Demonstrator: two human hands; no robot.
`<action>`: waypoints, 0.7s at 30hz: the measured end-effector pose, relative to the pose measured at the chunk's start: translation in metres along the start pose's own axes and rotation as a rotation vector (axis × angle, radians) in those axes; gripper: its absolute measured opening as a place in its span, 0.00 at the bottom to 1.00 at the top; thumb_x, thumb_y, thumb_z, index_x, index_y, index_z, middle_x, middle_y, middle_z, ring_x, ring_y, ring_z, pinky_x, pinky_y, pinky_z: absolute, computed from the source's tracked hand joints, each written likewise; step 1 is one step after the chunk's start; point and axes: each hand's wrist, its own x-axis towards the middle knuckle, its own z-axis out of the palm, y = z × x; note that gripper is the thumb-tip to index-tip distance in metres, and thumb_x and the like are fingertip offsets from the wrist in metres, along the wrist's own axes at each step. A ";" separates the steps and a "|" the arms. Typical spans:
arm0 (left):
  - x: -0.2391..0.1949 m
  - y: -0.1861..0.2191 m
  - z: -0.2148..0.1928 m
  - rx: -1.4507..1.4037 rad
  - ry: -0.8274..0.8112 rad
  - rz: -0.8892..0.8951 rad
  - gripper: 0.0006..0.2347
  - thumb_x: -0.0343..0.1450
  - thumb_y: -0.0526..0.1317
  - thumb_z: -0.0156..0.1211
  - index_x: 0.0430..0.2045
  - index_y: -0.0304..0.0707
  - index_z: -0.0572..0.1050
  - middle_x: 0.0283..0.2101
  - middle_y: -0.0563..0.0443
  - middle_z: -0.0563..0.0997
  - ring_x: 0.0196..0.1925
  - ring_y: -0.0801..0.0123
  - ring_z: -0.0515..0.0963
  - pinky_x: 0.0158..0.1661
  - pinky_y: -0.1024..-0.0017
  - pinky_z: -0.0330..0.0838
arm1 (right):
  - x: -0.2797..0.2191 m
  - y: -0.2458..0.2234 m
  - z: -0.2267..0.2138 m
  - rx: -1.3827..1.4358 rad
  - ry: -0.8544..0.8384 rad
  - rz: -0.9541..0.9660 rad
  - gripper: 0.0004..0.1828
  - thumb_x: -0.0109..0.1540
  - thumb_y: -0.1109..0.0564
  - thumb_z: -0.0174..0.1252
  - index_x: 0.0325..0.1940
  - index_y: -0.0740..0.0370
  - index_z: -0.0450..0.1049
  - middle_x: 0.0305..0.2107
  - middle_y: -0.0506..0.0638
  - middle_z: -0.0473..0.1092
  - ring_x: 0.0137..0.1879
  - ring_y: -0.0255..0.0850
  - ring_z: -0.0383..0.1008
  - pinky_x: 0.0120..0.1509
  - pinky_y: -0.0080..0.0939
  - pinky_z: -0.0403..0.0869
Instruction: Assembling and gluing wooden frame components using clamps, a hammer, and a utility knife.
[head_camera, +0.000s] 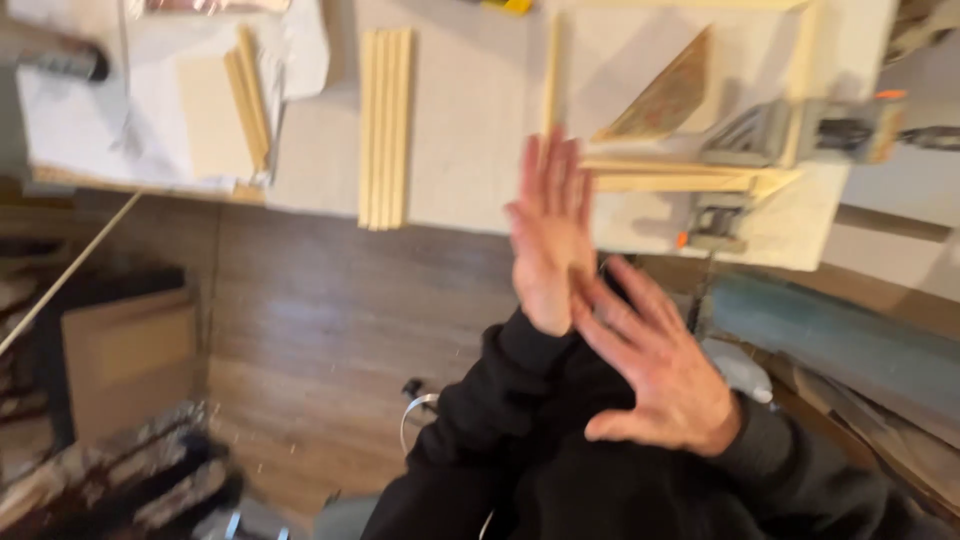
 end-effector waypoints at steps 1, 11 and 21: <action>-0.008 0.000 0.002 -0.017 -0.051 -0.047 0.32 0.82 0.58 0.31 0.79 0.38 0.41 0.82 0.41 0.45 0.85 0.52 0.45 0.81 0.54 0.40 | 0.000 -0.001 0.004 -0.010 0.020 -0.008 0.63 0.55 0.14 0.43 0.77 0.65 0.53 0.76 0.61 0.47 0.82 0.66 0.38 0.81 0.65 0.43; -0.032 0.060 -0.027 0.147 -0.289 -0.397 0.25 0.80 0.36 0.49 0.74 0.31 0.55 0.74 0.40 0.64 0.68 0.61 0.71 0.67 0.63 0.67 | -0.002 0.003 0.011 1.403 0.290 0.182 0.59 0.67 0.18 0.39 0.80 0.72 0.52 0.76 0.63 0.53 0.83 0.51 0.51 0.84 0.54 0.52; -0.058 0.027 -0.008 0.072 -0.239 -0.415 0.06 0.83 0.33 0.52 0.47 0.27 0.72 0.44 0.44 0.81 0.45 0.74 0.79 0.53 0.73 0.74 | -0.030 0.027 0.065 1.441 0.323 0.130 0.68 0.62 0.12 0.34 0.81 0.75 0.50 0.71 0.63 0.57 0.78 0.56 0.57 0.85 0.54 0.54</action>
